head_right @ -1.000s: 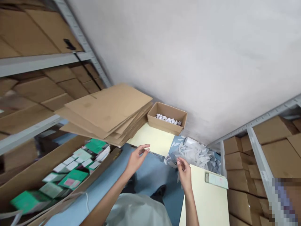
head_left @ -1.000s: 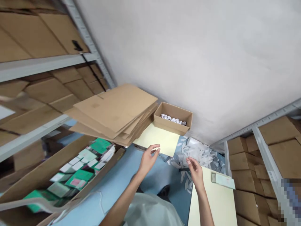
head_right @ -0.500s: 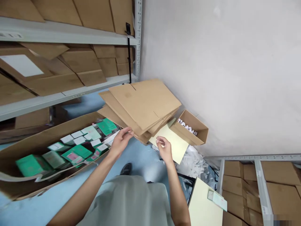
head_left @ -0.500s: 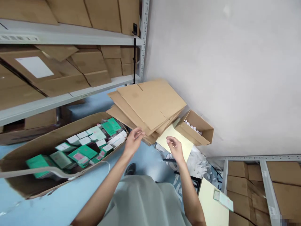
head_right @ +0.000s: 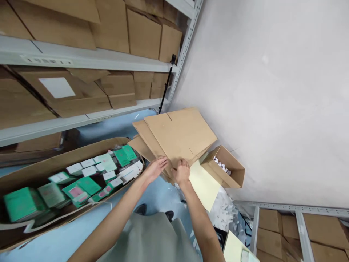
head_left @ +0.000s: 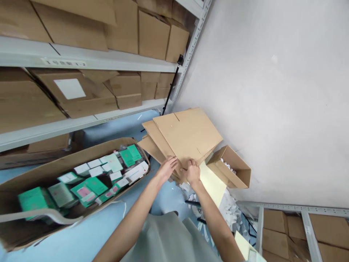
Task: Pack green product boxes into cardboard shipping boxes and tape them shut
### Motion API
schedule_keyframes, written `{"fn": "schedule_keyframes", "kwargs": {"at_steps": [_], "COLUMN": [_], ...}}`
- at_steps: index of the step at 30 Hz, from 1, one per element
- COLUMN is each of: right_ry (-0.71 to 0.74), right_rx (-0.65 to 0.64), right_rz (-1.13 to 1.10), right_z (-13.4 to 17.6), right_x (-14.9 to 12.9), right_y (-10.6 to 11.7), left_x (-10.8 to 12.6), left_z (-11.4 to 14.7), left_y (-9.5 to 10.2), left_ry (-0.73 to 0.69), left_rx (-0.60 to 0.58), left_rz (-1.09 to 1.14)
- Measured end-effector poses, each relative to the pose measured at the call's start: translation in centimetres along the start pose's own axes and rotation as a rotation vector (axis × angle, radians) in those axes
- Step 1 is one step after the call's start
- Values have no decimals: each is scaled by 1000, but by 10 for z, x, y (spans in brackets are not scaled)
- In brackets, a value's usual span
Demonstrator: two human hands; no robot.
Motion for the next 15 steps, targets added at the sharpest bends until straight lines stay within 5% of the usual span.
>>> {"fn": "schedule_keyframes", "kwargs": {"at_steps": [10,15], "right_ry": [147,291], "right_rx": [27,191], "right_rz": [299,316], "right_z": [-2,27], "right_x": [-9,-17], "right_y": [24,44], "left_x": [8,25], "left_z": [6,15], "left_y": [-15,-21], "left_ry": [29,-76], "left_rx": [-82,-106], "left_rz": [-26,-97]}}
Point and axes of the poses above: each hand's wrist, its own z-axis away from the middle knuckle, its own y-axis out of the back of the hand, x = y × z, the point moved 3 cm from there along -z, towards the middle knuckle, and after that the axes turned 1 degree about -x, right-handed, at the moved point
